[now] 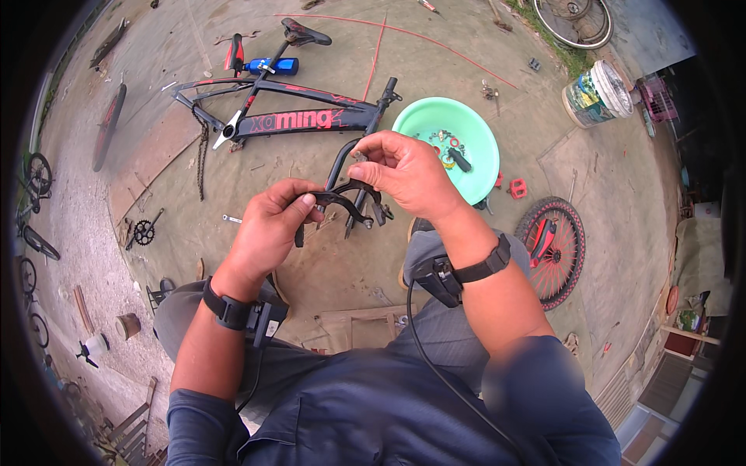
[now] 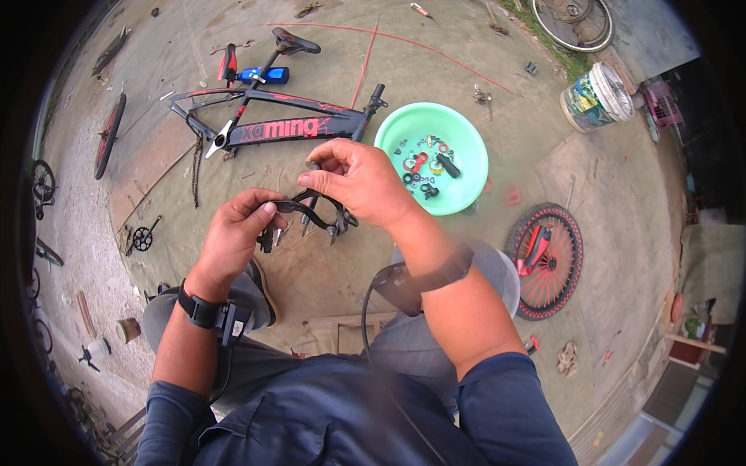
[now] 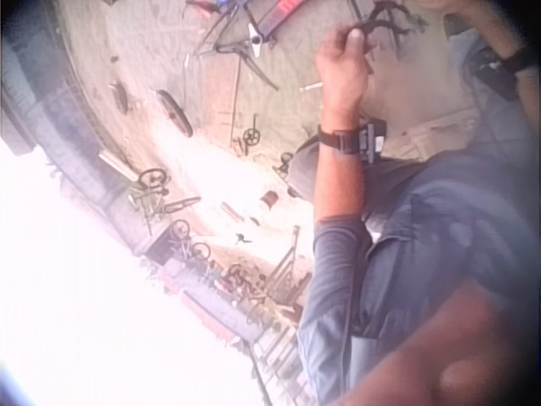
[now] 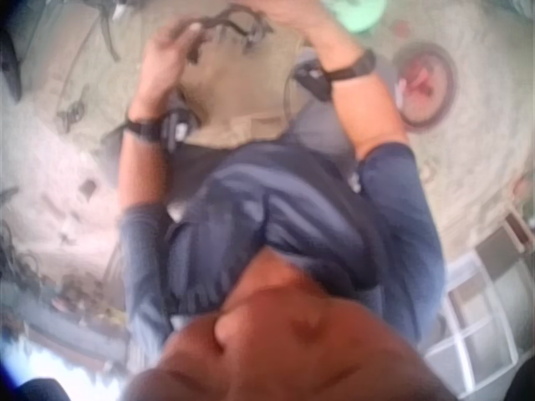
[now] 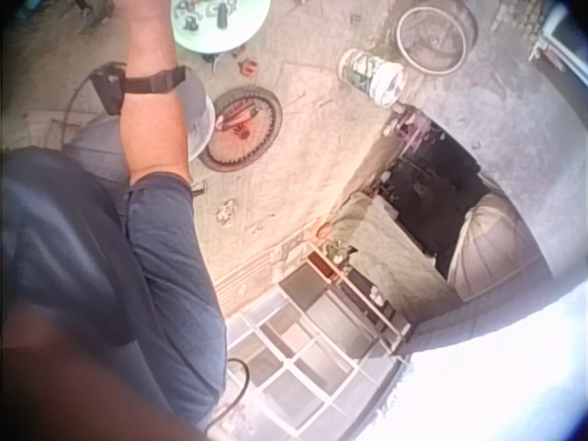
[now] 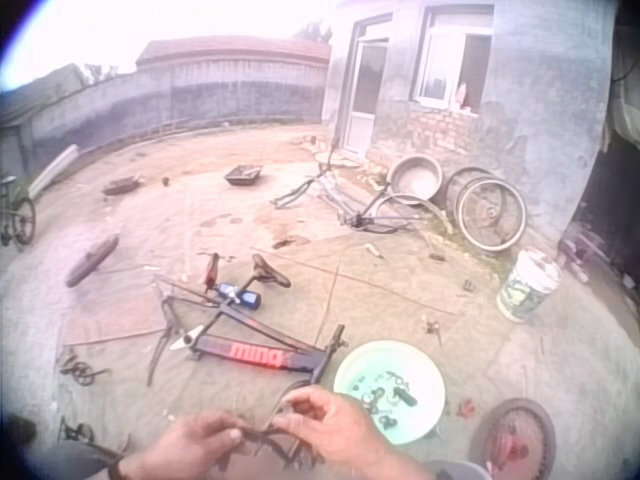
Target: The person assembles a bicycle brake caliper by hand, picking small parts from a green basin and attaching them to a metal caliper body. They thread a wire through the assembly and attach a rubber brake cable housing, then connect the housing to the caliper.
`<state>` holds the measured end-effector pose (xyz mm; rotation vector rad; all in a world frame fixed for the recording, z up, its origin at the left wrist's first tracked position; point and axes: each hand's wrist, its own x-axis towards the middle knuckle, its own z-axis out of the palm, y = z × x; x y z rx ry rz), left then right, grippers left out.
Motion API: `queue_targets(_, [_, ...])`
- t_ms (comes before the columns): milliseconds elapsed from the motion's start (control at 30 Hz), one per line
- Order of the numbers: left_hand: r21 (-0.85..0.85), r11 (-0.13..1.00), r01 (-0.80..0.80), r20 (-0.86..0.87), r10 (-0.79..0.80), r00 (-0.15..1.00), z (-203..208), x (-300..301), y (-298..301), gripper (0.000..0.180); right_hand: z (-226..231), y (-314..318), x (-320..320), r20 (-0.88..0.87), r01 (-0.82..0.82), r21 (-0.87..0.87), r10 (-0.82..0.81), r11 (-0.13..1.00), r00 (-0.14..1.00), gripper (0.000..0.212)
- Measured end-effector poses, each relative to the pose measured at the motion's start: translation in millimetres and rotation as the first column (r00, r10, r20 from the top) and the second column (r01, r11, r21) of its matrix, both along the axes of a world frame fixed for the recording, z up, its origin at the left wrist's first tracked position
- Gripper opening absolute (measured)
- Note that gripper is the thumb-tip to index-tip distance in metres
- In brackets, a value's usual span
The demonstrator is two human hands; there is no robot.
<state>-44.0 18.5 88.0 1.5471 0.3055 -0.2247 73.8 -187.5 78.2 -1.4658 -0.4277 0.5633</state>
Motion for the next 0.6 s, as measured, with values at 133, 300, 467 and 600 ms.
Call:
queue_targets(133, [-0.014,1.000,-0.010,0.000,0.010,1.000,-1.2,0.1,-0.1,0.019,0.5,-1.2,0.3,0.001,-0.008,-0.019,0.008,1.000,1.000,0.032])
queue_targets(300, [-0.032,0.999,-0.028,0.002,0.028,1.000,-3.0,0.6,1.3,0.019,1.4,-1.9,0.7,0.027,-0.021,-0.028,0.022,0.999,0.999,0.032])
queue_targets(467, [-0.036,0.997,-0.068,0.012,0.068,0.998,-3.9,0.7,1.1,0.020,3.9,-5.6,2.0,-0.014,-0.101,-0.051,0.100,0.994,0.995,0.030])
queue_targets(600, [-0.029,0.997,-0.077,0.013,0.077,0.997,-5.6,0.5,3.2,0.020,3.0,-4.7,1.5,-0.056,-0.088,0.001,0.088,0.996,0.995,0.028])
